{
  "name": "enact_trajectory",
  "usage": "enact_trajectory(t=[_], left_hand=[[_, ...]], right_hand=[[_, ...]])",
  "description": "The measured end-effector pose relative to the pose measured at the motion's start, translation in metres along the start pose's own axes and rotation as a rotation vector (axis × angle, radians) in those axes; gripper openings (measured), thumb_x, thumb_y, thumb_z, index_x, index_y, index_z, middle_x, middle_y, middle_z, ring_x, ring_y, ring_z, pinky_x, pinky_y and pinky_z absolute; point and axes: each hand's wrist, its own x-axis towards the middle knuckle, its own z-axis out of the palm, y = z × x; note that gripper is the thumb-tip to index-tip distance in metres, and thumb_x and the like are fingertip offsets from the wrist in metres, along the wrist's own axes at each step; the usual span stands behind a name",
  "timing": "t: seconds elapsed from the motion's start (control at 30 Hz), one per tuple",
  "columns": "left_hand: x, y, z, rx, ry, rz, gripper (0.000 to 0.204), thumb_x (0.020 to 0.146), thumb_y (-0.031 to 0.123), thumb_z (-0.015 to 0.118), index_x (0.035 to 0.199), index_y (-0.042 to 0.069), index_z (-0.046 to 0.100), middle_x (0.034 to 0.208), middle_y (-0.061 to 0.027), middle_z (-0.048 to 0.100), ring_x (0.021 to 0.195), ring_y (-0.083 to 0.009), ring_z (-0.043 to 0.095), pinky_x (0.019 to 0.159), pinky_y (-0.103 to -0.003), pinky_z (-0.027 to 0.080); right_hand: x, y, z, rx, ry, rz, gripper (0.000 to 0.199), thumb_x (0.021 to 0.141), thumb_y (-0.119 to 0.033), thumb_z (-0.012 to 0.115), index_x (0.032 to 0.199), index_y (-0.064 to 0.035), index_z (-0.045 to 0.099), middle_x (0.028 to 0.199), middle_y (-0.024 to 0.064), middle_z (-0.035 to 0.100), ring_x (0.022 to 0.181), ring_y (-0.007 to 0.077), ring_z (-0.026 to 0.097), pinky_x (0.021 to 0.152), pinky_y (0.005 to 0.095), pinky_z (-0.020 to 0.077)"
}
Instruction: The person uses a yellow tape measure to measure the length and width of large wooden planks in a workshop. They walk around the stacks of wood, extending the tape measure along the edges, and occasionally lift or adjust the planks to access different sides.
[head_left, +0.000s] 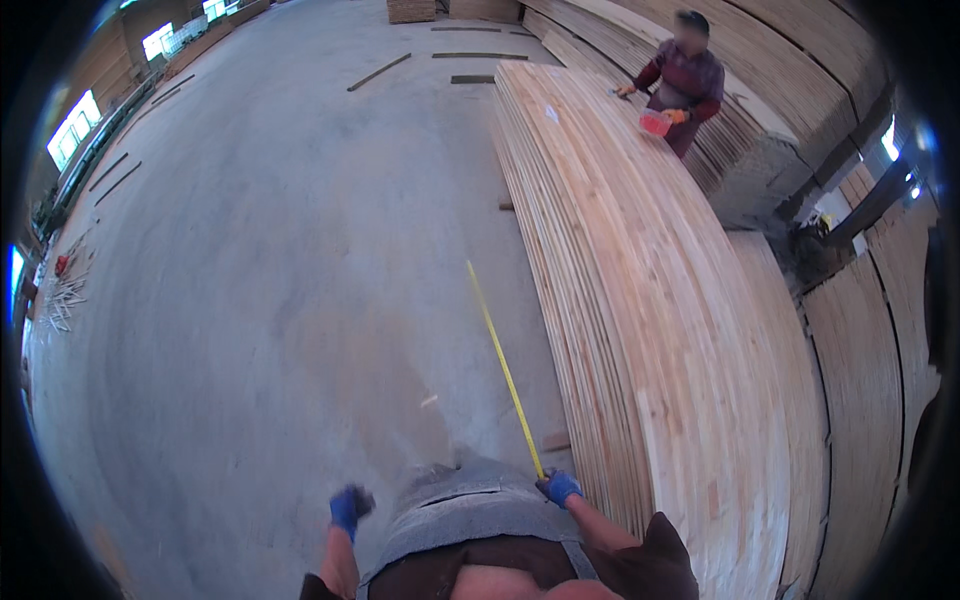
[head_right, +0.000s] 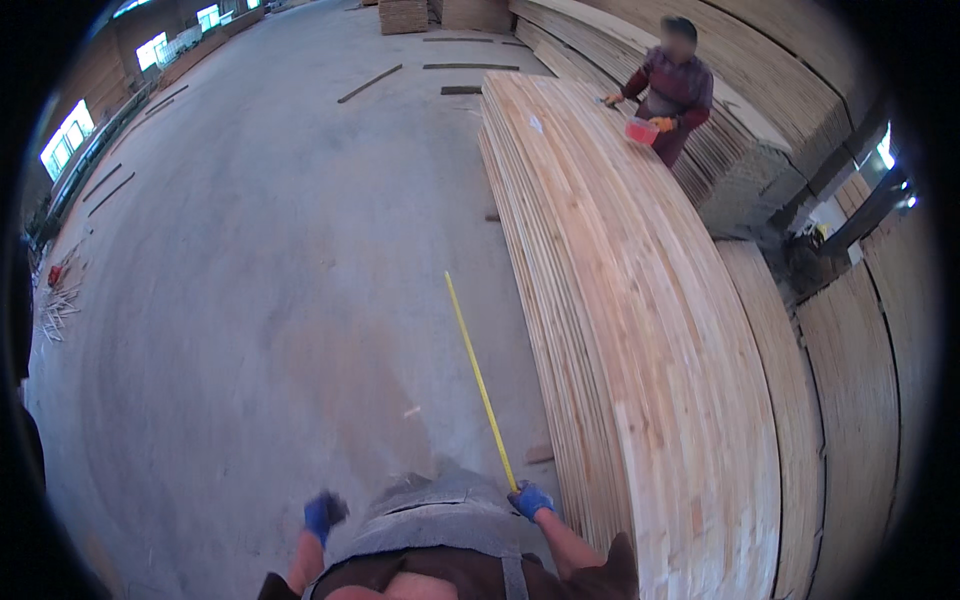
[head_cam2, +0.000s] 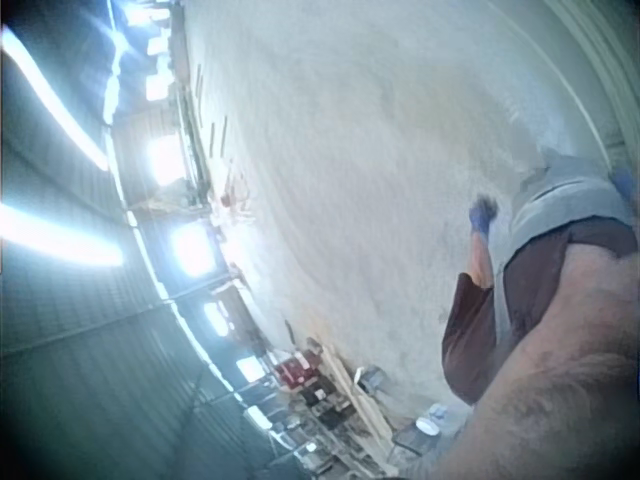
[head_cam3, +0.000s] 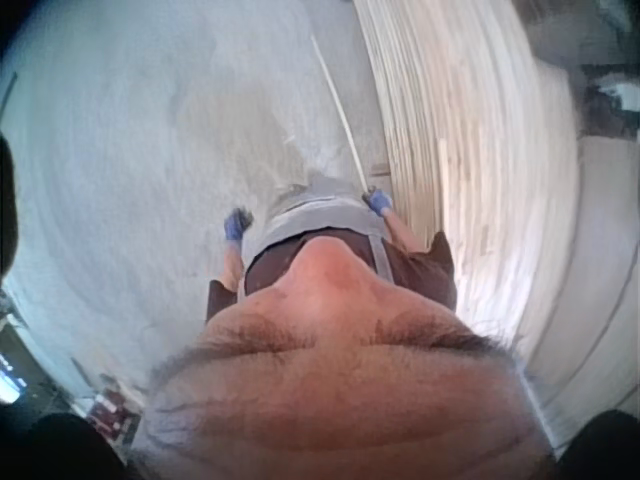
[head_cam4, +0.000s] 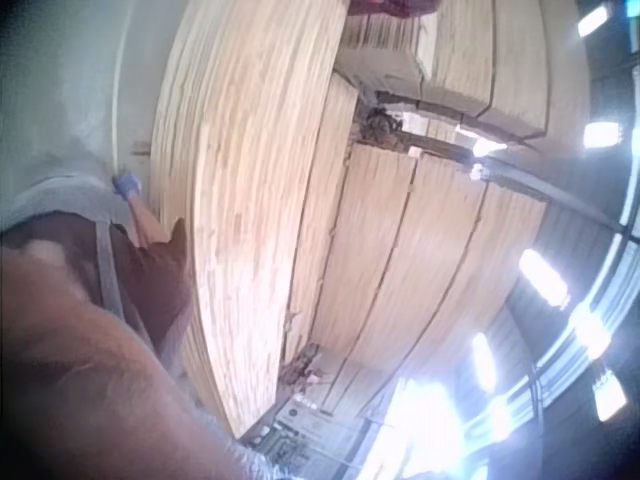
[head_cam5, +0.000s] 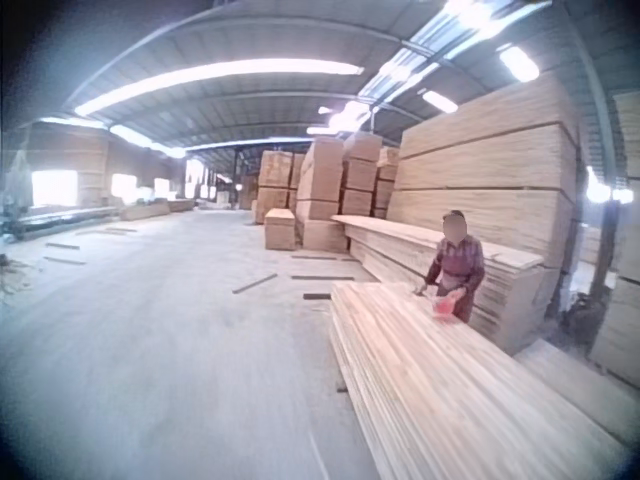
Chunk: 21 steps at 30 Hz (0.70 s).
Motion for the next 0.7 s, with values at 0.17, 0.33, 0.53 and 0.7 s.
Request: enact_trajectory(t=[0.17,0.33,0.53,0.7], left_hand=[[0.044,-0.025,0.02,1.694,0.123,-0.093,0.032,0.09,0.04,0.058,0.09,0.008,0.063,0.087,-0.0104,0.071,0.078,-0.0258,0.069,0.071,-0.046,0.055],[0.187,0.111,0.106,1.643,0.071,-0.095,0.032,0.085,0.04,0.064,0.093,0.009,0.063,0.088,-0.0094,0.071,0.081,-0.0275,0.069,0.073,-0.045,0.054],[0.482,0.424,0.275,0.625,0.134,0.083,0.032,0.086,0.038,0.065,0.097,0.007,0.064,0.087,-0.011,0.071,0.079,-0.0294,0.069,0.068,-0.044,0.055],[0.656,0.662,0.511,0.455,0.061,0.282,0.044,0.098,0.042,0.05,0.11,0.002,0.064,0.095,-0.0163,0.07,0.077,-0.0287,0.07,0.07,-0.04,0.059]], right_hand=[[0.172,-0.119,-0.154,0.088,0.052,-0.085,0.045,0.08,-0.04,0.058,0.105,-0.0039,0.065,0.096,0.0239,0.068,0.092,0.0416,0.066,0.082,0.0484,0.052],[0.331,-0.222,-0.229,0.064,0.106,-0.033,0.046,0.081,-0.04,0.059,0.109,-0.0042,0.065,0.104,0.025,0.066,0.097,0.0421,0.063,0.086,0.0496,0.0494],[0.463,-0.321,-0.301,0.045,0.053,-0.018,0.049,0.082,-0.043,0.057,0.113,-0.0068,0.064,0.107,0.0244,0.065,0.098,0.0423,0.063,0.086,0.0494,0.0498],[0.627,-0.409,-0.382,0.089,0.07,0.155,0.049,0.083,-0.045,0.057,0.113,-0.0076,0.065,0.105,0.0244,0.066,0.096,0.0408,0.064,0.084,0.0493,0.0506]])
